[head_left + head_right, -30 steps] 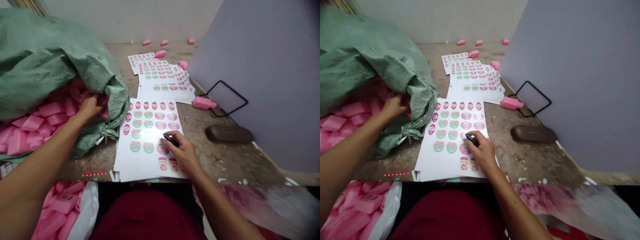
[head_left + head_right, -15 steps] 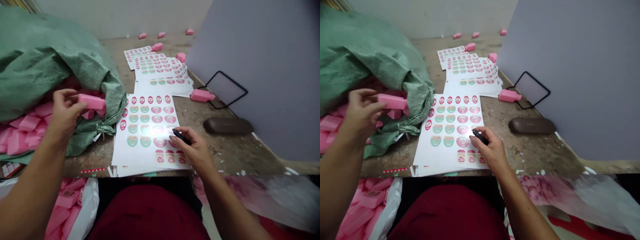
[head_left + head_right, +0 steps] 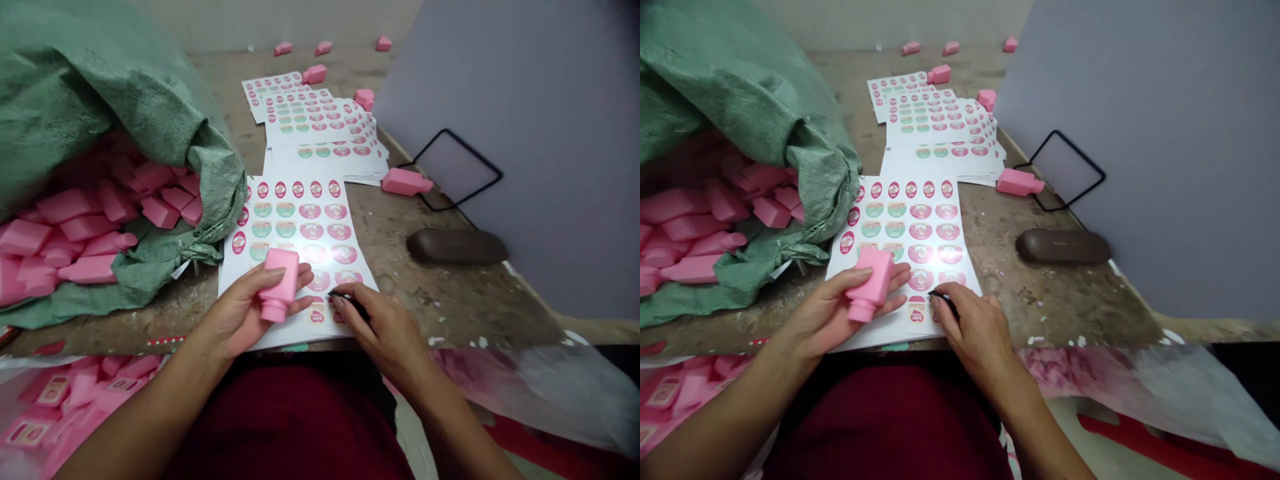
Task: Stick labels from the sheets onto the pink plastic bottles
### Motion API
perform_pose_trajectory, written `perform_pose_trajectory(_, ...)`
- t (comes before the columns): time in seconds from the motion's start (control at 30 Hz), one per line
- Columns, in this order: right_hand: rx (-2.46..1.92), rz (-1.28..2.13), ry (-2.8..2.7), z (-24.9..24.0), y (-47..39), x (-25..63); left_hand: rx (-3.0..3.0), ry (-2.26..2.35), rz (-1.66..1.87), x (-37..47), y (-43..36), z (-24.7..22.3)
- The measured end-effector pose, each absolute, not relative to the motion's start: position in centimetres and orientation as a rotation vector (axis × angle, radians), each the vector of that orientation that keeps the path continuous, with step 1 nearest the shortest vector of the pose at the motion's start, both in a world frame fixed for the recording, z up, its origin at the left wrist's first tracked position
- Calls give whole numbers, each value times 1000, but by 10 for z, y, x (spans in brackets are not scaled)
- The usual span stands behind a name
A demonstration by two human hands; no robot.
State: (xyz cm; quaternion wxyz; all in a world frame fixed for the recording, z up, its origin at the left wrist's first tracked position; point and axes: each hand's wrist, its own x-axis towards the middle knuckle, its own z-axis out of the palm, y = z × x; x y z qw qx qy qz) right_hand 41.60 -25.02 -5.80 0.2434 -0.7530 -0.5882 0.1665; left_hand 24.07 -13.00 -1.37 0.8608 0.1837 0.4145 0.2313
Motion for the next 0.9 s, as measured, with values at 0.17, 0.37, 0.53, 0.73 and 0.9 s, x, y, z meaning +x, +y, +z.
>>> perform_pose_trajectory(0.17,-2073,260,-1724,-58,-248,416,551,920,561,257,-131,-36)
perform_pose_trajectory(0.37,-2095,103,-1713,-56,-250,408,558,931,579,255,-134,-37)
perform_pose_trajectory(0.53,-2116,86,-1724,-56,-249,405,582,930,590,256,-135,-39)
perform_pose_trajectory(0.73,-2159,148,-1731,-54,-248,405,567,904,599,254,-136,-41)
perform_pose_trajectory(0.9,-2181,154,-1738,-53,-248,404,552,910,593,254,-136,-39)
